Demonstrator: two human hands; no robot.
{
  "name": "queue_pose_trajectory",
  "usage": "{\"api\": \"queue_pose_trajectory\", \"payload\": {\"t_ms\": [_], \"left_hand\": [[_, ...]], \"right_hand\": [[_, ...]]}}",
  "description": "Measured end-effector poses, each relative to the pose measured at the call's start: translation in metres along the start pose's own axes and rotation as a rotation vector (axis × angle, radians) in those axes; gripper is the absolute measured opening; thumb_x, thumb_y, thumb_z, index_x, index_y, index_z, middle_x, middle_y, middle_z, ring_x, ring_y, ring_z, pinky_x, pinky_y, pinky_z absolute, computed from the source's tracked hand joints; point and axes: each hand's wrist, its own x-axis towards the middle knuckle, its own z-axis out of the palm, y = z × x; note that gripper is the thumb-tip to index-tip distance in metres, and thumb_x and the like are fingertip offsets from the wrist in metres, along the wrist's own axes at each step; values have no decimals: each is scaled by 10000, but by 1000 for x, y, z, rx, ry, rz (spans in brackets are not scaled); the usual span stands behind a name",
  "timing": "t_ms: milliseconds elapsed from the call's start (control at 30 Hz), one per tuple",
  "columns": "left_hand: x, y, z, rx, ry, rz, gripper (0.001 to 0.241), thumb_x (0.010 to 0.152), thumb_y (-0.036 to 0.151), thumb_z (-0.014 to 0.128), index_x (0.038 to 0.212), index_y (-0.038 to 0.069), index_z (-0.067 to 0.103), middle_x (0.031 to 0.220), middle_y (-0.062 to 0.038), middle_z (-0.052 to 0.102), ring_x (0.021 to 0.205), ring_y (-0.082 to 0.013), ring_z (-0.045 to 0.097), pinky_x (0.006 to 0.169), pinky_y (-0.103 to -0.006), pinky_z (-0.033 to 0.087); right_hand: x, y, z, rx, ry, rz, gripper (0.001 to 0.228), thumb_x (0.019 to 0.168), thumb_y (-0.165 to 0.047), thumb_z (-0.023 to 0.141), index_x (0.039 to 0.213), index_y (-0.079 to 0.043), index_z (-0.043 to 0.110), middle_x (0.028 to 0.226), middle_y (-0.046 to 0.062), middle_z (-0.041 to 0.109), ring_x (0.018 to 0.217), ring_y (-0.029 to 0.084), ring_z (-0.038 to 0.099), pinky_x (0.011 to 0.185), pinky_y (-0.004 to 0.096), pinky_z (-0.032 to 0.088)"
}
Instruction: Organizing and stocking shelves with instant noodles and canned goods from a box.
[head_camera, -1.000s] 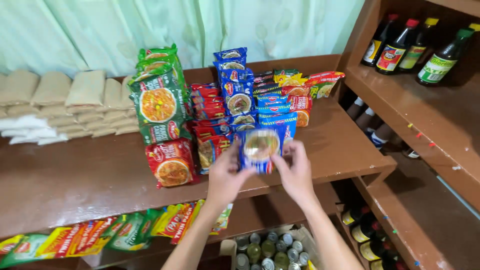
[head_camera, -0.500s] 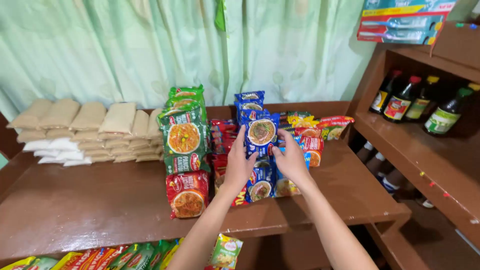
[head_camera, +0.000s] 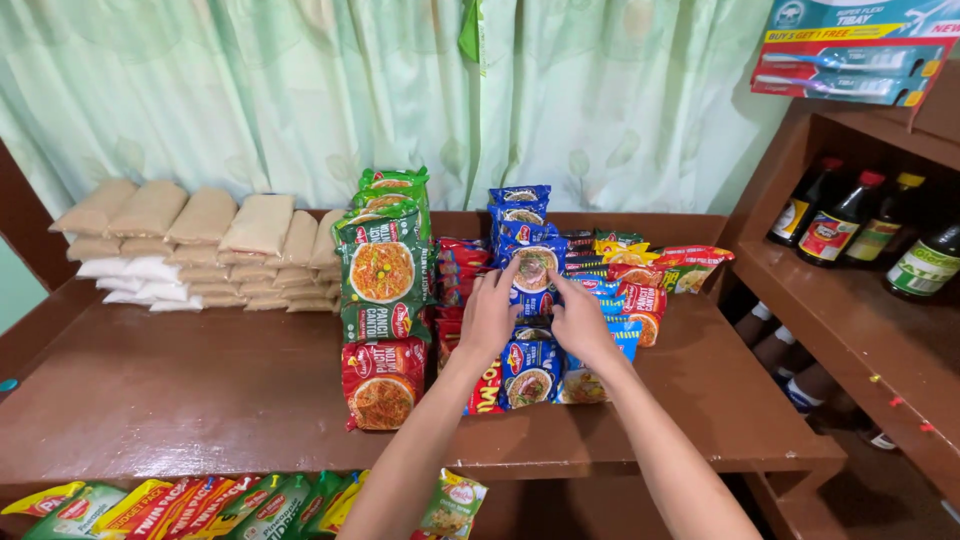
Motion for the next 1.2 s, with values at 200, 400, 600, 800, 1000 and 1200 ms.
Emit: {"api": "queue_pose_trajectory", "payload": {"t_ms": [200, 400, 600, 800, 1000, 1200], "left_hand": [[3, -1, 10, 4, 49, -8, 858, 770, -58, 750, 1538, 91, 397, 1298, -225, 552, 1188, -418, 539, 962, -484, 501], [4, -2, 7, 52, -32, -102, 858, 775, -37, 757, 1532, 111, 382, 1310, -229, 538, 1169, -428, 536, 950, -495, 497], [5, -3, 9, 136, -53, -93, 863, 788, -2, 767, 1548, 130, 381, 1290, -219, 550, 1163, -417, 555, 945, -494, 505], [6, 1, 15, 163, 40, -73, 861, 722, -60, 698, 1513, 131, 414, 1531, -261, 364, 1308, -465, 443, 1028, -526, 457], [5, 21, 6, 152, 114, 47, 814, 788, 26, 680, 1544, 81, 380, 1640, -252, 168, 1519, -478, 195, 1178, -631, 215], [-18, 28, 5, 107, 218, 76, 681, 864, 79, 687, 1492, 23, 427, 1605, -289, 276, 1487, -489, 242, 1172, -627, 262]], "right_hand": [[6, 2, 2, -1, 19, -72, 584, 828, 59, 602, 1408, 4, 555, 1292, 251, 645, 1153, 411, 631, 1010, 440, 492], [4, 0, 6, 40, -26, -35, 584, 843, 64, 584, 1423, 16, 532, 1333, 257, 616, 1183, 414, 613, 1035, 430, 477], [2, 11, 12, -24, -60, -116, 633, 810, 102, 569, 1437, 58, 496, 1362, 284, 580, 1252, 427, 568, 1067, 430, 455], [-4, 0, 5, -86, -66, -114, 668, 788, 97, 560, 1448, 25, 484, 1412, 252, 545, 1303, 407, 514, 1105, 592, 314], [-23, -8, -17, -236, 121, -228, 468, 875, 39, 588, 1339, -26, 609, 1359, 170, 617, 1288, 344, 553, 1164, 715, 173], [-91, 1, -30, -204, 436, -292, 265, 924, 14, 643, 1182, -40, 670, 1200, 117, 675, 1185, 320, 596, 1160, 559, 340]]}}
